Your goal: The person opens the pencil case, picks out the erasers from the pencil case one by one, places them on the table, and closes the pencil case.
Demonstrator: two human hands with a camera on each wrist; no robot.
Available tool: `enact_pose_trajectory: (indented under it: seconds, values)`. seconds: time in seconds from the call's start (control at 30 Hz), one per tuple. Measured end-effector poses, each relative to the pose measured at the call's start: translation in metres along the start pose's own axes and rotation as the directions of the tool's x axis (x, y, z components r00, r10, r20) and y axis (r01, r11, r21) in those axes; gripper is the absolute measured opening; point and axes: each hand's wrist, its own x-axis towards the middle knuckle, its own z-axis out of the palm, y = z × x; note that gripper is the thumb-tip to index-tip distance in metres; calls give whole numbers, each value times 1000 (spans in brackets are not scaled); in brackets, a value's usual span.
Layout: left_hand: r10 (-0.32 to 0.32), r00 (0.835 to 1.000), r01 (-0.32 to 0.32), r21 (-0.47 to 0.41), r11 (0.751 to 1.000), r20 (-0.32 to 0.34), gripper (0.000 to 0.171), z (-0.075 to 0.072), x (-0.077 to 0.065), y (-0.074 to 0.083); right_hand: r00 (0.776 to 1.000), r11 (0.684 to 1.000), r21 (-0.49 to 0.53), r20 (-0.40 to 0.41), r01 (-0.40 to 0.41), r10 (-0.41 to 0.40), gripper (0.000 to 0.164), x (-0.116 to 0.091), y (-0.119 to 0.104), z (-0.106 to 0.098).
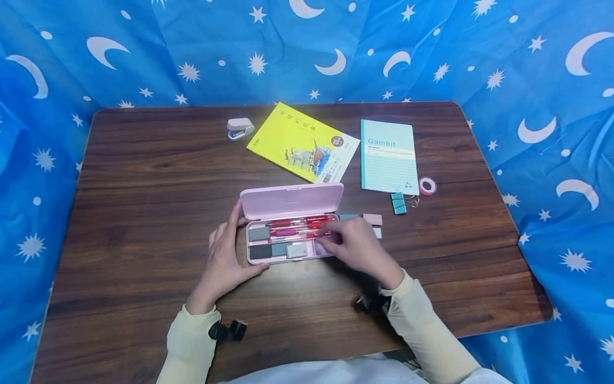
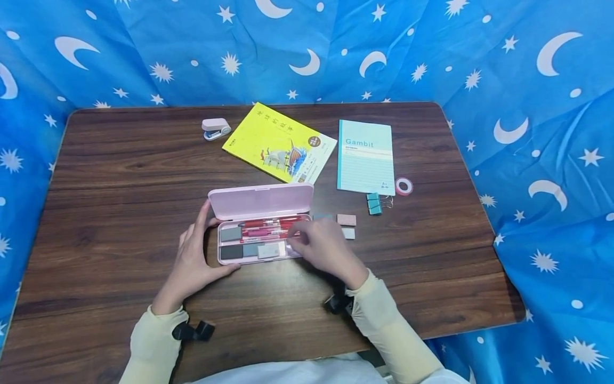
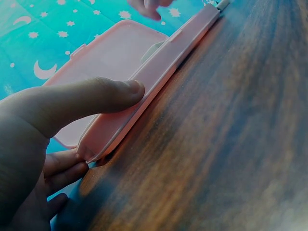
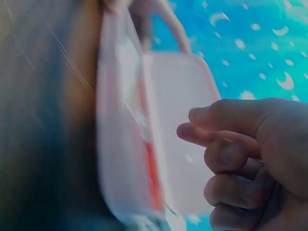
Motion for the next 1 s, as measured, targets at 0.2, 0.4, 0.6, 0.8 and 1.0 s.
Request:
enact_pose_trajectory:
  seconds: [0.2, 0.4, 0.6, 0.8, 1.0]
  values:
    - [1, 1000, -1, -5, 1000, 0, 146, 1, 1, 0, 999, 998, -63, 36, 3, -1, 8, 4, -13, 26]
    - [-8, 1000, 8, 5, 1000, 1, 147, 0, 0, 2, 997, 973, -225, -32, 56, -65, 14, 0, -18, 41]
    - [-5, 1000, 5, 5, 1000, -4, 147, -2, 1, 2, 994, 972, -224, -62, 74, -90, 16, 2, -18, 43]
    - [-3, 1000, 3, 9, 1000, -3, 147, -1, 0, 1, 996, 965, -253, -35, 67, -79, 15, 1, -19, 43]
    - [-10, 1000, 10, 7, 1000, -1, 148, -2, 1, 2, 997, 976, -203, 30, 71, -66, 16, 2, -20, 41]
